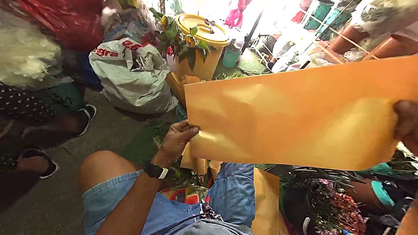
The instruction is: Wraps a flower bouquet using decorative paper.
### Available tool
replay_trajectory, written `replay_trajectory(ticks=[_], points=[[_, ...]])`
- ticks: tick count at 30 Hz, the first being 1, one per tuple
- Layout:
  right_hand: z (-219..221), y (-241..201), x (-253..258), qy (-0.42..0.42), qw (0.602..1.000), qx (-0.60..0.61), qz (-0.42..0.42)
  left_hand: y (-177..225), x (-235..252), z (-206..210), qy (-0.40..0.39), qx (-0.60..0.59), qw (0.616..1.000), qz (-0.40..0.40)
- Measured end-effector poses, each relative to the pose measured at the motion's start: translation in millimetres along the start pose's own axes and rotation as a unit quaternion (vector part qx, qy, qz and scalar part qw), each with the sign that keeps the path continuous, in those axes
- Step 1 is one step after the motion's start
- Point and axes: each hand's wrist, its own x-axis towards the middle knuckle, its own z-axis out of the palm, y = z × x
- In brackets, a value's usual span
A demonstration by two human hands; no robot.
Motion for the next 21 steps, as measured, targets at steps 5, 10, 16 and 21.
replay_trajectory(ticks=[5, 10, 16, 21], points=[[2, 86, -18, -0.069, 0.995, 0.044, 0.061, 25, 7, -18, 0.026, 0.077, 0.997, 0.009], [19, 144, -23, -0.093, 0.987, 0.107, 0.081, 30, 27, -19, 0.041, 0.106, 0.994, -0.007], [41, 169, -35, -0.097, 0.971, 0.205, 0.081, 48, 24, -27, 0.004, 0.142, 0.989, 0.03], [57, 187, -39, -0.108, 0.958, 0.26, 0.059, 60, 10, -41, -0.022, 0.156, 0.983, 0.091]])
